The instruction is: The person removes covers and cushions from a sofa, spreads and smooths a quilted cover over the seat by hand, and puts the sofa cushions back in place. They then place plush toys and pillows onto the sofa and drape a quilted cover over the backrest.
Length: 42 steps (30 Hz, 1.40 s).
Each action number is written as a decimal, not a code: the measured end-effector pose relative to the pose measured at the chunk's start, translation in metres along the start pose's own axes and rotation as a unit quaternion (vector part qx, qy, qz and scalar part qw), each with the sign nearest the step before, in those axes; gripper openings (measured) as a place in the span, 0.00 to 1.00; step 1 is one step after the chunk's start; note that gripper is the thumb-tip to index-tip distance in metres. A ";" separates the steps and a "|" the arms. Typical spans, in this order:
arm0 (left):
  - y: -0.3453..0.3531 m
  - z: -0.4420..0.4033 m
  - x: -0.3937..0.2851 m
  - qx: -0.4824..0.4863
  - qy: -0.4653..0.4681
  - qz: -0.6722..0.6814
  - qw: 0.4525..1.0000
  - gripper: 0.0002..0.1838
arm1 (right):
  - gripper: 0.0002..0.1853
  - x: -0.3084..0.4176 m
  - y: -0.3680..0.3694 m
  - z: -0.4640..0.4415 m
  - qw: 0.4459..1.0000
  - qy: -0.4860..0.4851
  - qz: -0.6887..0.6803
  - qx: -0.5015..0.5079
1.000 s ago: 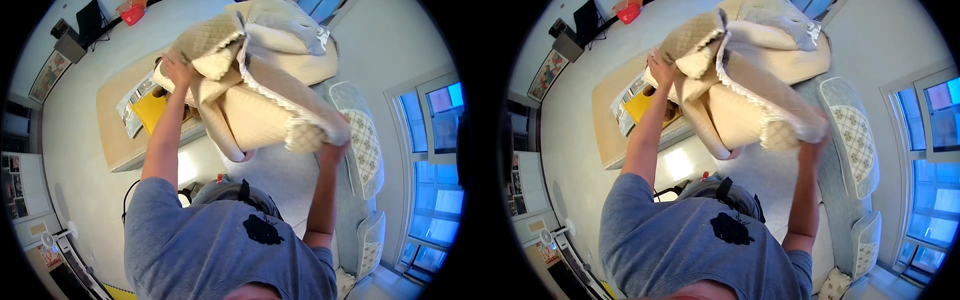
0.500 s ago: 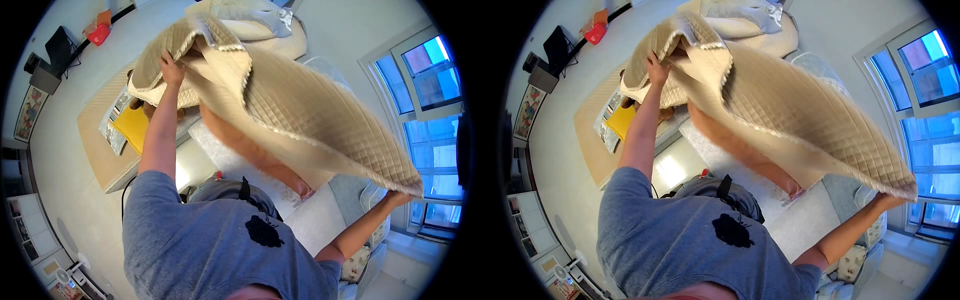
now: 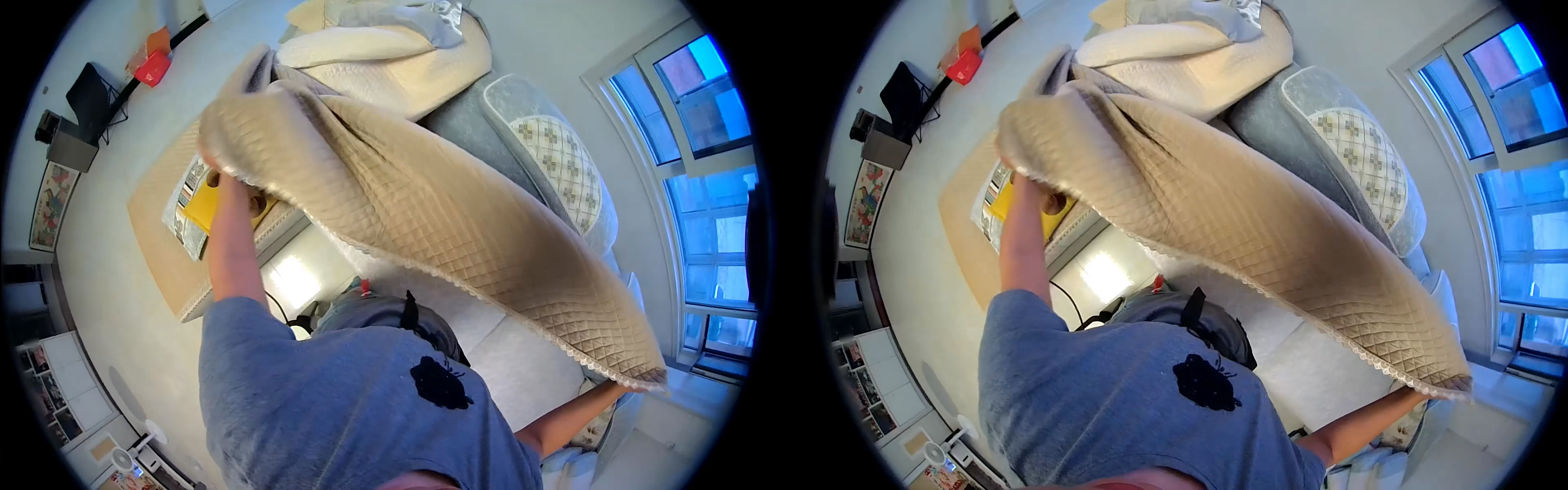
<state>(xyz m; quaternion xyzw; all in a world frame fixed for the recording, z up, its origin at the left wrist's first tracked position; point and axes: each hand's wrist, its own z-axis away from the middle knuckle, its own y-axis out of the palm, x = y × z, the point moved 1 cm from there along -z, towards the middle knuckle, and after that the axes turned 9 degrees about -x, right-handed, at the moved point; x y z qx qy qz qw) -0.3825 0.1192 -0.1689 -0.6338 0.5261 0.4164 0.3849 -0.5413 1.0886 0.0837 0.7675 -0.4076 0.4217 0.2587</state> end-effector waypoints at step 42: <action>-0.122 0.318 -0.024 0.738 0.368 -0.335 0.456 0.15 | 0.21 -0.182 -0.256 0.088 0.876 0.398 0.266 -0.067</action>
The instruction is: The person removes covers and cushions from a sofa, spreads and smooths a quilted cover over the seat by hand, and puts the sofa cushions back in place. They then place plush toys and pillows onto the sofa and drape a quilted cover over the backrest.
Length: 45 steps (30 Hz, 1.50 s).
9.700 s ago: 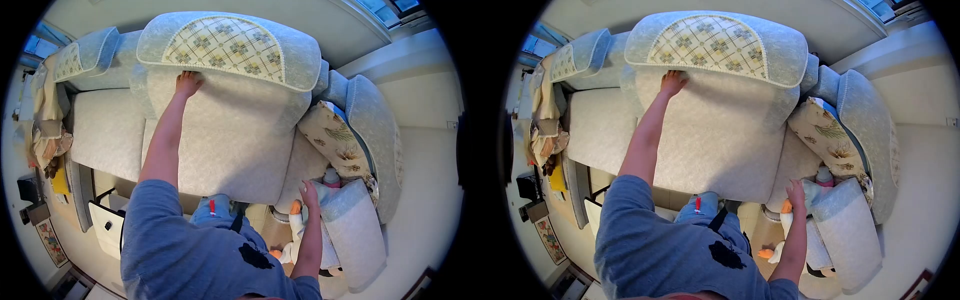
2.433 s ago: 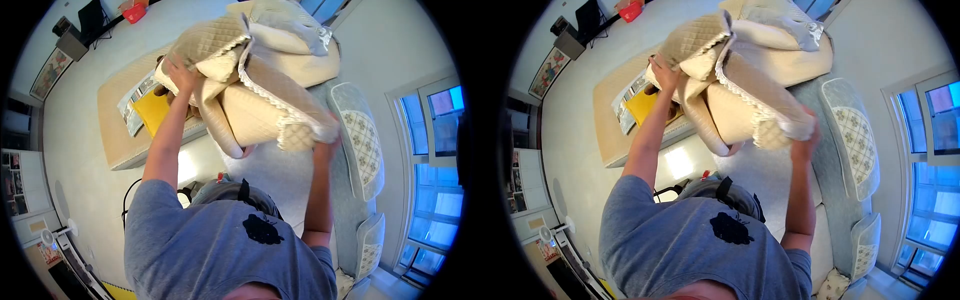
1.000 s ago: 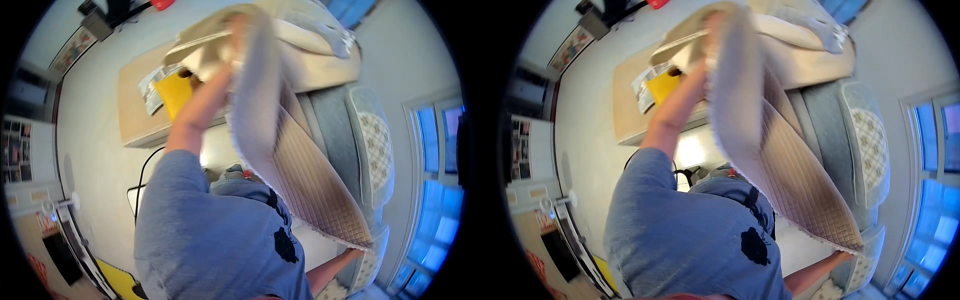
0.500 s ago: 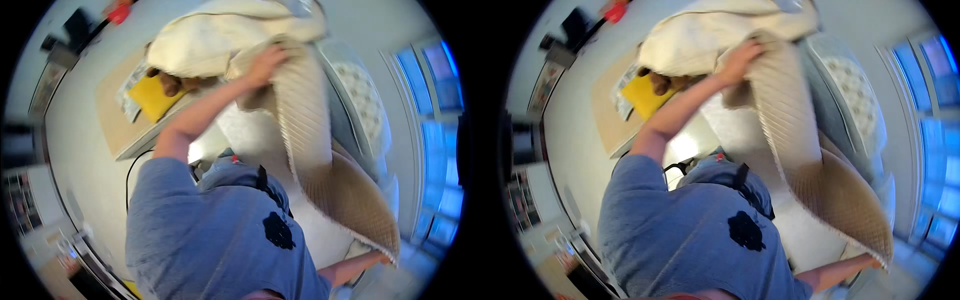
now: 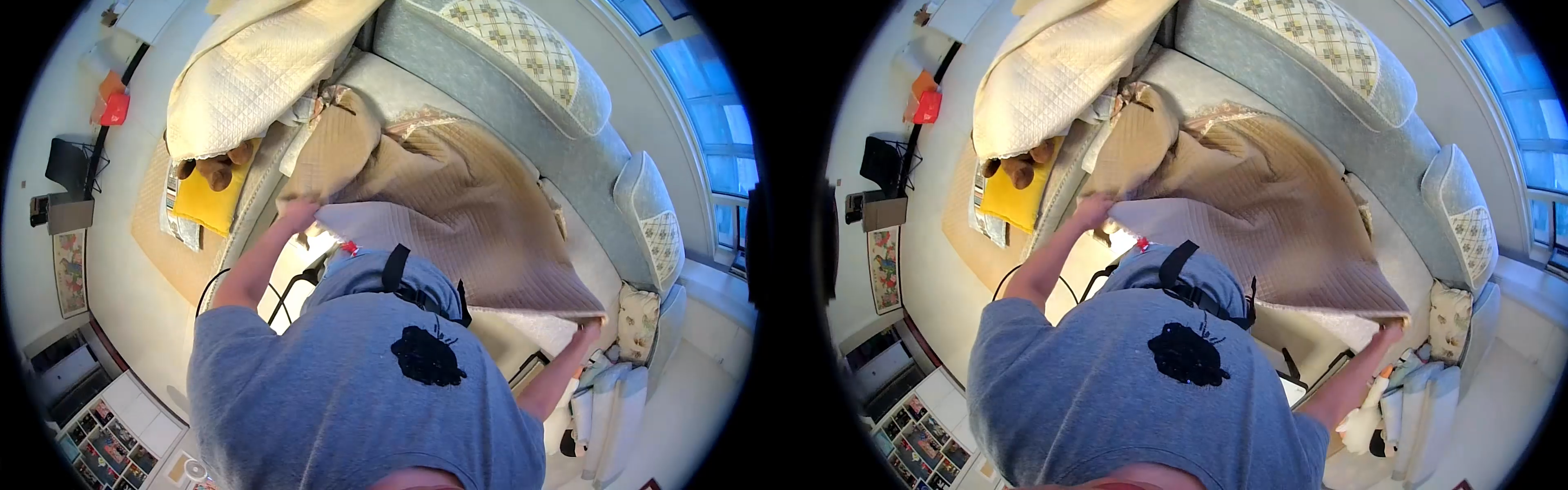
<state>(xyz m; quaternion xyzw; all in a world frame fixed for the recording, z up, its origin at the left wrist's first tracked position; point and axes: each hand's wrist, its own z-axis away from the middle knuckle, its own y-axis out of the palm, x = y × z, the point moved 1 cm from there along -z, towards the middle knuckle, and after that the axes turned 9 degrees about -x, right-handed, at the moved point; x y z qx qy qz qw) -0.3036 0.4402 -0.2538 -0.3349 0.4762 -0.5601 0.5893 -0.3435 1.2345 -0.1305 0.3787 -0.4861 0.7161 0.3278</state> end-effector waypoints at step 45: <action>-0.005 -0.179 -0.326 -0.056 0.249 0.113 0.960 0.22 | 0.05 0.036 -0.087 0.229 0.871 -0.409 0.144 0.231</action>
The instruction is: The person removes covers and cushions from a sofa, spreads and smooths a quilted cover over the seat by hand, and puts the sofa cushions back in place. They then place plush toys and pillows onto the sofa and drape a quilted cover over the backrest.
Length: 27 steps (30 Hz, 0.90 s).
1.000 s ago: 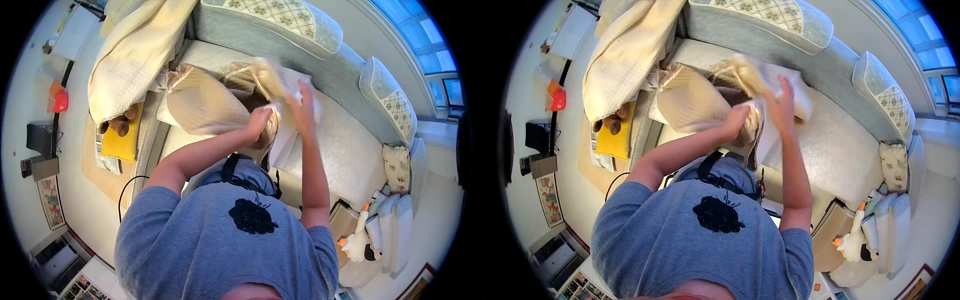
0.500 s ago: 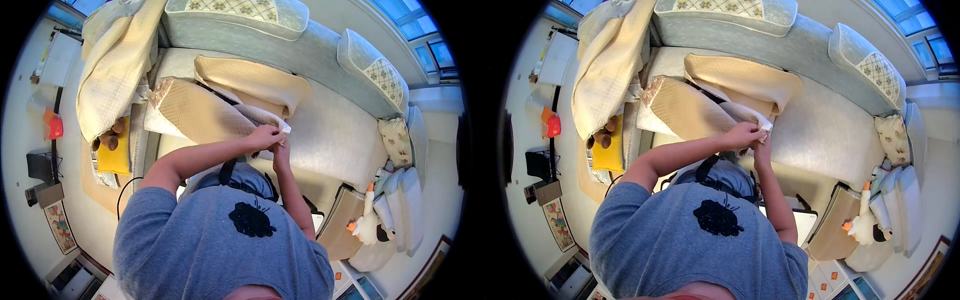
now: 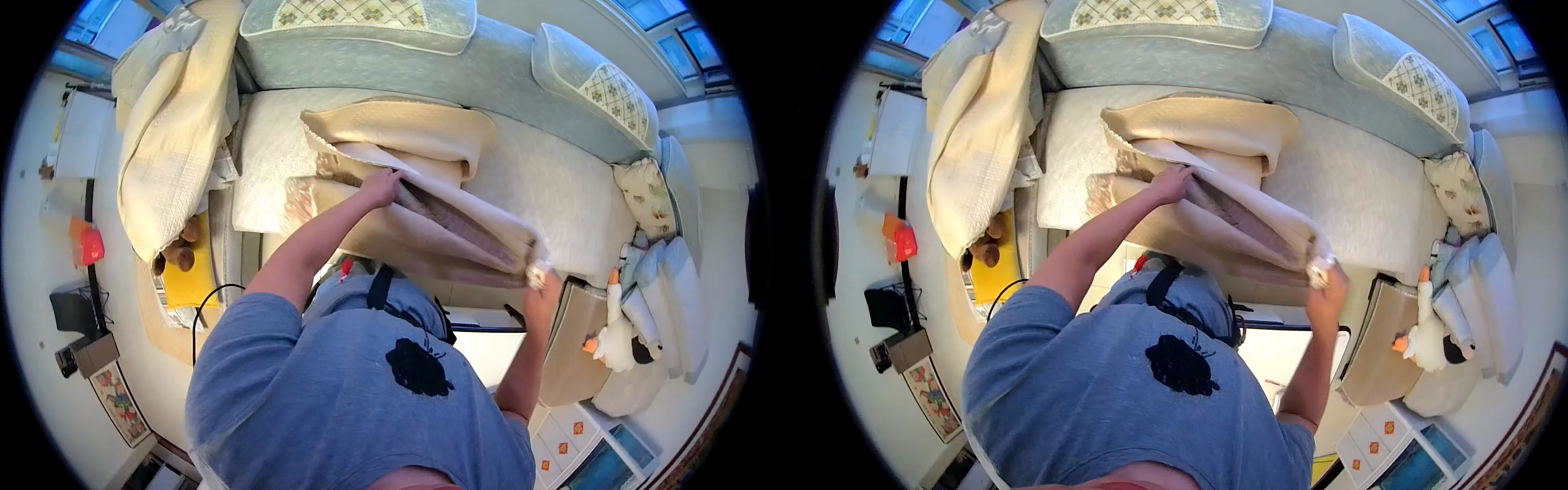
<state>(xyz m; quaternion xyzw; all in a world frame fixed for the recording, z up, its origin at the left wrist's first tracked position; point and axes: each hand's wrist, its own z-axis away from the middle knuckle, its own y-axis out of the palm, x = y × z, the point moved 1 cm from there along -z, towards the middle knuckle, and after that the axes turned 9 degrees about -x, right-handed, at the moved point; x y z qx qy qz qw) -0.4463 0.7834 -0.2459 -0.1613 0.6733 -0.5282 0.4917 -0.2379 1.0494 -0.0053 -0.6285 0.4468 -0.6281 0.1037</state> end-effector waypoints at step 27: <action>-0.181 0.012 0.218 -0.297 -0.175 -0.215 0.914 0.12 | 0.17 -0.019 -0.281 0.079 0.744 0.126 0.533 -0.382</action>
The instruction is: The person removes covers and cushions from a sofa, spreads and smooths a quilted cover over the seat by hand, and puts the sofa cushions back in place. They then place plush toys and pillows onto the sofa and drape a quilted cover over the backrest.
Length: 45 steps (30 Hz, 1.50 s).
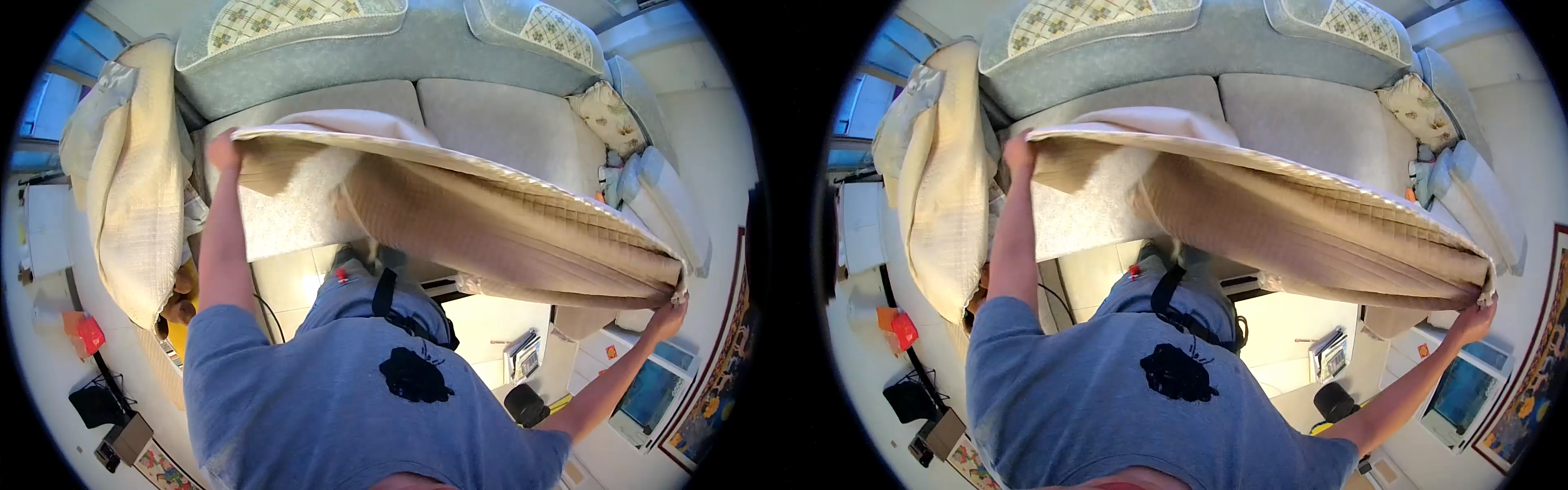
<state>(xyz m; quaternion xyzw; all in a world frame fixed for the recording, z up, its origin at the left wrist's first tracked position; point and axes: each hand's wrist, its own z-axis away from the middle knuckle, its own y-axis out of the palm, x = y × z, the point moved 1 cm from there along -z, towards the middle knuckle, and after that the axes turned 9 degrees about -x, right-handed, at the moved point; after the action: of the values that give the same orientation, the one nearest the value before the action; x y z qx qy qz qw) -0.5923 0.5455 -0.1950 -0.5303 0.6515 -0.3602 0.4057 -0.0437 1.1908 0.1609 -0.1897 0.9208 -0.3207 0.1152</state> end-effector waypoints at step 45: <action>-0.390 0.201 0.139 -0.395 0.002 -0.253 0.883 0.14 | 0.19 0.105 0.334 -0.090 0.879 0.008 -0.469 -0.090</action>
<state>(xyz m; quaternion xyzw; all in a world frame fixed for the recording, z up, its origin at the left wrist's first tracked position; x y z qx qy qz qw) -0.2684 0.3319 0.0528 -0.7925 0.5846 -0.1644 0.0560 -0.2599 1.4366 0.0086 -0.6059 0.7502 -0.2542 -0.0737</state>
